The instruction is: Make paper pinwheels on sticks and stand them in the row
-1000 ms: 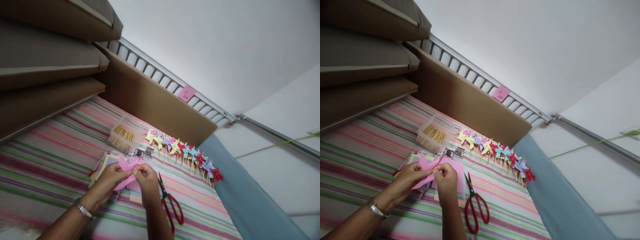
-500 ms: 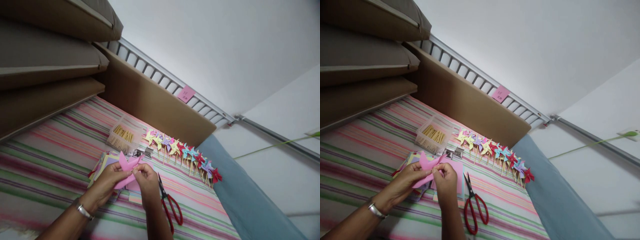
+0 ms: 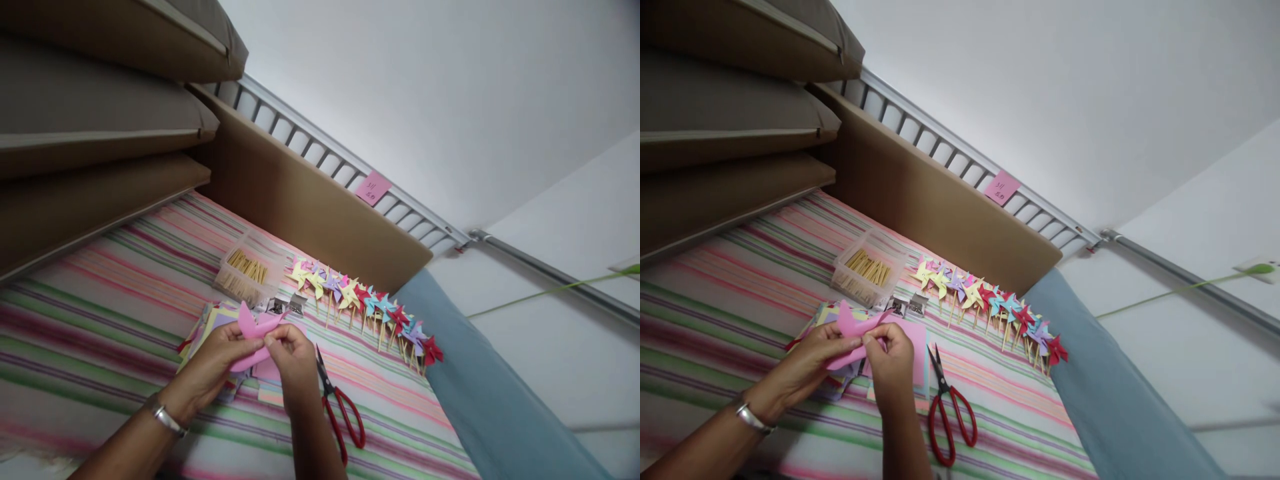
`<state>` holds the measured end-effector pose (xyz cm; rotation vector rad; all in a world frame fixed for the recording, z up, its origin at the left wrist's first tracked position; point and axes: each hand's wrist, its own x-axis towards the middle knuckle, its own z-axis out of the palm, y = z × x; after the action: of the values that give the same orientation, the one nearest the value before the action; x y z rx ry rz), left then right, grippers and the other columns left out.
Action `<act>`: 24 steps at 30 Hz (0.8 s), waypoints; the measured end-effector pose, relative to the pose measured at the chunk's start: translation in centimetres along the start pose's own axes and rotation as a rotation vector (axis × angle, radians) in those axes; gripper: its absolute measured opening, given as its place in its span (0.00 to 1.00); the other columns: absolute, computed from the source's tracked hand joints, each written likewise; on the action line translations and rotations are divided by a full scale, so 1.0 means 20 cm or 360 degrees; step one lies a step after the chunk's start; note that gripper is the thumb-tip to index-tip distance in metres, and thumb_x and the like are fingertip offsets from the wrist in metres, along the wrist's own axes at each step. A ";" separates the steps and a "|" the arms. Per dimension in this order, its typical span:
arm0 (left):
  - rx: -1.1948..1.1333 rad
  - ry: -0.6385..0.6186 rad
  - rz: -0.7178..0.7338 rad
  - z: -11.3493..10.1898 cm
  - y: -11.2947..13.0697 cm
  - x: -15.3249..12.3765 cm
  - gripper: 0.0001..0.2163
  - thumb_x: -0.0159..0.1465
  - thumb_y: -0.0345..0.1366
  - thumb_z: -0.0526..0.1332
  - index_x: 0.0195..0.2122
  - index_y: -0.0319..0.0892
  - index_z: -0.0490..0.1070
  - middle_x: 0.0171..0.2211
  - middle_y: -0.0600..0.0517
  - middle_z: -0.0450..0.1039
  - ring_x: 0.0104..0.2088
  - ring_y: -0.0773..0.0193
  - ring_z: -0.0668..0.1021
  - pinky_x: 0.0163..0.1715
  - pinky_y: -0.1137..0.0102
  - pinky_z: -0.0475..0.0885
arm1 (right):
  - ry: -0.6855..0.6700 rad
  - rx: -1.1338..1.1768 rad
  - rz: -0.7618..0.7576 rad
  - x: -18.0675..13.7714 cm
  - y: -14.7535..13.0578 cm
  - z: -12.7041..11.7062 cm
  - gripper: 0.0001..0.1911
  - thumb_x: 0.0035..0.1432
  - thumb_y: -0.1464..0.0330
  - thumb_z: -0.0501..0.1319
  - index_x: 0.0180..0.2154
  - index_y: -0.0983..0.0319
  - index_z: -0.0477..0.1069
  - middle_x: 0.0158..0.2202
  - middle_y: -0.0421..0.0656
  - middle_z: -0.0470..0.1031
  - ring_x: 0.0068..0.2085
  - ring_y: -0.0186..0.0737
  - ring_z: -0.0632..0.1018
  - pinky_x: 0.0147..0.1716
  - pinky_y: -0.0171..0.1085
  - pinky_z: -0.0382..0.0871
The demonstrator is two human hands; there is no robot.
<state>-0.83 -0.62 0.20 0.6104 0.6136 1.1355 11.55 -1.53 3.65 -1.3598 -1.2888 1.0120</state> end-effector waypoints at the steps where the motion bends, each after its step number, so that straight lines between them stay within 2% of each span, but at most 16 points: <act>1: 0.0010 -0.0003 0.0011 0.00 0.00 0.00 0.11 0.48 0.35 0.71 0.33 0.39 0.80 0.29 0.48 0.80 0.32 0.62 0.78 0.34 0.73 0.70 | 0.0004 -0.0014 -0.0003 0.00 0.00 0.00 0.05 0.45 0.69 0.62 0.22 0.61 0.68 0.21 0.36 0.66 0.25 0.34 0.66 0.27 0.33 0.60; 8: 0.0018 -0.0023 0.0066 -0.03 -0.01 0.01 0.12 0.50 0.33 0.70 0.37 0.40 0.79 0.30 0.49 0.81 0.33 0.64 0.79 0.35 0.74 0.70 | 0.0006 -0.0049 -0.0027 0.01 0.01 0.01 0.04 0.45 0.69 0.62 0.23 0.61 0.68 0.21 0.37 0.67 0.26 0.35 0.67 0.27 0.33 0.60; 24: 0.0031 -0.0031 0.0074 -0.02 0.00 0.01 0.15 0.49 0.34 0.70 0.38 0.35 0.79 0.33 0.44 0.80 0.35 0.57 0.79 0.37 0.69 0.71 | 0.0030 -0.0212 -0.0123 0.01 0.00 0.00 0.05 0.45 0.69 0.62 0.21 0.61 0.69 0.22 0.39 0.69 0.29 0.38 0.70 0.28 0.34 0.63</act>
<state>-0.99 -0.44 -0.05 0.6550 0.5967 1.1670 11.50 -1.37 3.60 -1.4050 -1.4048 0.8711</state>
